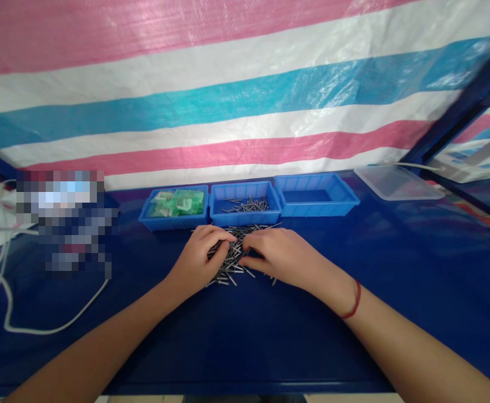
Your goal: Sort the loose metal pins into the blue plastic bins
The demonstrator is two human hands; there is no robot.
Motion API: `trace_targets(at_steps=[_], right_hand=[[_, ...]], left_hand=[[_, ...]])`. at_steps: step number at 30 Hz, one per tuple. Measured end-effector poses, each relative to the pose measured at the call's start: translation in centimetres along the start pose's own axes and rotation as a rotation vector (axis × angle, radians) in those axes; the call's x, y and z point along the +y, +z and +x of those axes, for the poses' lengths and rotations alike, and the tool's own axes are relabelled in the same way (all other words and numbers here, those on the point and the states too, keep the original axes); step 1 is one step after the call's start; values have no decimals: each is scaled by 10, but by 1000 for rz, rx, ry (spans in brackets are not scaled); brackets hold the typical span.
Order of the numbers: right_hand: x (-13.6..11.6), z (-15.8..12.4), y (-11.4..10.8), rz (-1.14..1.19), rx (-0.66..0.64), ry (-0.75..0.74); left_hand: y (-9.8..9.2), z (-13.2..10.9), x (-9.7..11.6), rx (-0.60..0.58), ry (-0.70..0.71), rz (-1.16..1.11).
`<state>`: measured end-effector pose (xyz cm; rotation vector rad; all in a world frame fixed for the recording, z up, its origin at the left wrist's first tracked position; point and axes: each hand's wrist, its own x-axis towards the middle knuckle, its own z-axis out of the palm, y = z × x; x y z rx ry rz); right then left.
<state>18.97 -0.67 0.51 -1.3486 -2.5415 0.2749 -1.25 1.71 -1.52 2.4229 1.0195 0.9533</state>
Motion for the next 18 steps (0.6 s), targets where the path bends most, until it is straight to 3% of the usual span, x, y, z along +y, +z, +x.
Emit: trace_targets(at_steps=[18], right_hand=[[7,0,1,17,-36,-101]], left_hand=[[1,-2,-1,-34,14,2]])
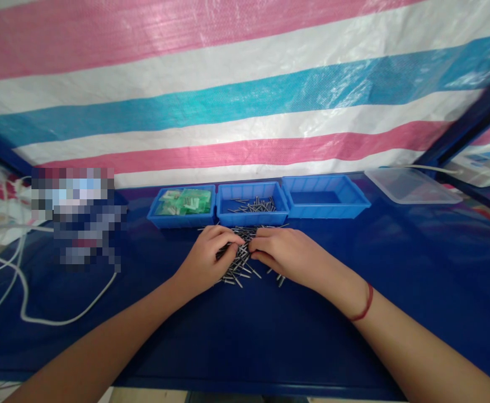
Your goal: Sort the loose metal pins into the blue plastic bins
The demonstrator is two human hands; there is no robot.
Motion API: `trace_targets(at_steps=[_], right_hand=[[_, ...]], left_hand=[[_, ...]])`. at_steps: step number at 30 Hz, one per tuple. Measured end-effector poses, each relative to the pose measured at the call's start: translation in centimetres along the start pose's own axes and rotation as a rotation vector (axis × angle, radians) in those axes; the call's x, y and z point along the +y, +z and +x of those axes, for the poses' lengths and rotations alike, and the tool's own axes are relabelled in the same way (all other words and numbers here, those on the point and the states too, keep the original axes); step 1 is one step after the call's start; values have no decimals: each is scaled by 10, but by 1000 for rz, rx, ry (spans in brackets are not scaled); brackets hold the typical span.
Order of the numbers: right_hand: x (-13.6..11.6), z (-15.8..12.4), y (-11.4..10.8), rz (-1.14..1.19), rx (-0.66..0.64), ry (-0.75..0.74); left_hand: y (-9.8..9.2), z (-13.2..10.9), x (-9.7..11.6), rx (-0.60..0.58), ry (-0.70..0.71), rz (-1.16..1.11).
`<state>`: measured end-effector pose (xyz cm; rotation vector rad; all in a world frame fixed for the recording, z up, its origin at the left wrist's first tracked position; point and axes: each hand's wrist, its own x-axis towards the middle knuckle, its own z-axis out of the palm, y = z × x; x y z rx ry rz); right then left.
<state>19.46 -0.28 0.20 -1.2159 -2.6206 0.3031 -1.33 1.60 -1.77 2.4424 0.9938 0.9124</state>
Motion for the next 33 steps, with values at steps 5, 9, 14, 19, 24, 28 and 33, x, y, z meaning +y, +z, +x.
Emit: trace_targets(at_steps=[5,9,14,19,24,28,33], right_hand=[[-2,-2,-1,-53,5,60],[-3,-2,1,-81,13,75],[-7,-2,1,-114,-2,97],[-12,-3,1,-185,-31,165],[-14,-5,-1,-230,-24,186],[-10,-7,-11,-117,46,223],[-11,-6,-21,273,143,183]], left_hand=[[0,0,0,-16,-4,20],[0,0,1,-22,-6,26],[-1,1,1,-36,-7,19],[0,0,0,-39,-6,23],[-2,0,1,-28,-5,4],[-5,2,6,7,24,-73],[-7,2,12,16,3,-207]])
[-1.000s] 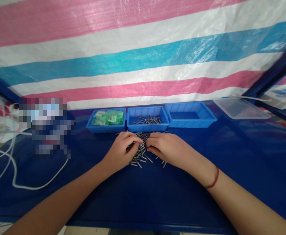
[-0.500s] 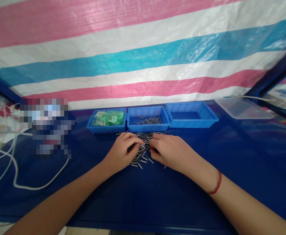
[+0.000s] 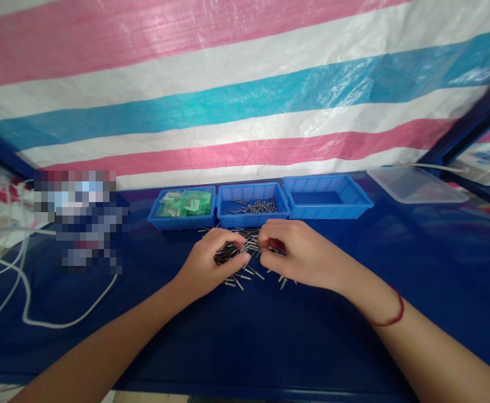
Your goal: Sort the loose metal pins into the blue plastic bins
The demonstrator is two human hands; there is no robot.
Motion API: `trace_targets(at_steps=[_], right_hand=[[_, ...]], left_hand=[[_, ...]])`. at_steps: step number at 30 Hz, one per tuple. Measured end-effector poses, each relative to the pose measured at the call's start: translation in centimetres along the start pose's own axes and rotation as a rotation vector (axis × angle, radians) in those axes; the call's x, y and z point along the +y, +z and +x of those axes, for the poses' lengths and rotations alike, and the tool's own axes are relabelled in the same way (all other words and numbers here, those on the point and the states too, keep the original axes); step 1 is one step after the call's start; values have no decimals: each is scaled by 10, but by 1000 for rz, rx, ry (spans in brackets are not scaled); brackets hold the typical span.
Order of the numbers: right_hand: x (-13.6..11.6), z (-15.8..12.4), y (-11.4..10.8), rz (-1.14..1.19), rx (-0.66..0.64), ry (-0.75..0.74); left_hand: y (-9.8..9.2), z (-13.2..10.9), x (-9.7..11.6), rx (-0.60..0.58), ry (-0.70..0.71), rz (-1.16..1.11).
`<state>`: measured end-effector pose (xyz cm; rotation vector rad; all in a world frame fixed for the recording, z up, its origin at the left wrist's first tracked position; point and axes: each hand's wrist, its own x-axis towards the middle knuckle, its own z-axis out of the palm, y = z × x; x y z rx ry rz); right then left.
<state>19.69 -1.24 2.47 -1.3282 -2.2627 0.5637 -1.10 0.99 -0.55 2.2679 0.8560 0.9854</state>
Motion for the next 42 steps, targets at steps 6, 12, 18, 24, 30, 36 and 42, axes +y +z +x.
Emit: trace_targets(at_steps=[6,12,18,24,30,36,42], right_hand=[[-7,1,11,316,70,67],[-6,3,18,430,45,122],[-6,4,20,477,-40,132],[-1,4,23,516,19,133],[0,2,22,573,63,122],[-2,2,18,533,113,83],[-6,1,16,349,126,35]], left_hand=[[0,0,3,28,-171,-121],[-2,0,4,86,-197,-170],[-2,-1,2,85,-125,-151],[-4,0,0,69,-85,-101],[-5,2,-3,65,-88,-113],[-4,1,-5,-10,-45,-117],[-2,-2,-3,-64,-39,-65]])
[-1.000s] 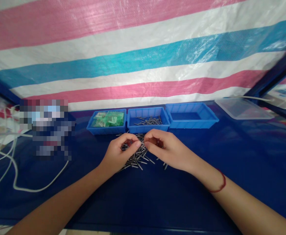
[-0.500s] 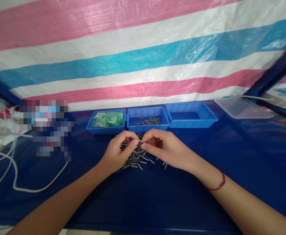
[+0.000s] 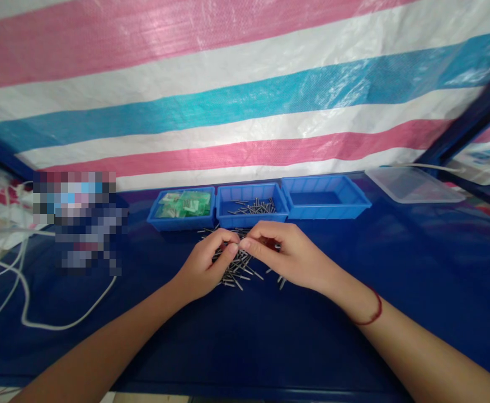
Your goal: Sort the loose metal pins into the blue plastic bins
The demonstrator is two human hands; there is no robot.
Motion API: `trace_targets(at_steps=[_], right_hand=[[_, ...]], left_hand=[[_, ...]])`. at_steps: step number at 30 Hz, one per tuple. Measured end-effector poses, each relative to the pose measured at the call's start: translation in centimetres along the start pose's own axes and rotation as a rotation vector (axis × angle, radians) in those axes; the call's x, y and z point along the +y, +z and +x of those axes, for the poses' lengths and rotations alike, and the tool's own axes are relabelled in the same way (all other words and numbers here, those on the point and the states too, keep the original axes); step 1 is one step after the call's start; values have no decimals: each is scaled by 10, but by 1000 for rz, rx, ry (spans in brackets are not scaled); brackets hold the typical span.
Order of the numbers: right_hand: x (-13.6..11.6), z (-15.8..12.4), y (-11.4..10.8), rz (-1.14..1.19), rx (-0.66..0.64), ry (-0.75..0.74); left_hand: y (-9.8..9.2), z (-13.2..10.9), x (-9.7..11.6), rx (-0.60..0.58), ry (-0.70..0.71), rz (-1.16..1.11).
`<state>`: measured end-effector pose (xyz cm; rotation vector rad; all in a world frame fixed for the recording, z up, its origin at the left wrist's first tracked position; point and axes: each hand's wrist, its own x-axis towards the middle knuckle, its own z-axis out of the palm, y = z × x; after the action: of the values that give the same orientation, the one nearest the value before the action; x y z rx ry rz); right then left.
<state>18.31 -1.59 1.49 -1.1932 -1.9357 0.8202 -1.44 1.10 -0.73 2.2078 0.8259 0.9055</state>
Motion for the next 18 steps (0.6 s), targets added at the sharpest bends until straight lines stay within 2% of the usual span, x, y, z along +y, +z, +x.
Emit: trace_targets(at_steps=[3,6,8,10,14,18], right_hand=[[3,3,0,-11,41,-2],[11,11,-3,-76,203,-48],[19,19,-7,-212,343,-84],[26,27,-11,-404,410,-93],[31,32,-15,-664,355,-68],[23,22,-21,-597,363,-65]], left_hand=[[1,0,0,37,-44,7],[1,0,-1,69,-71,-5],[1,0,-1,75,-70,8],[1,0,-1,72,-54,34],[1,0,-3,44,18,118],[-1,2,-7,-23,88,201]])
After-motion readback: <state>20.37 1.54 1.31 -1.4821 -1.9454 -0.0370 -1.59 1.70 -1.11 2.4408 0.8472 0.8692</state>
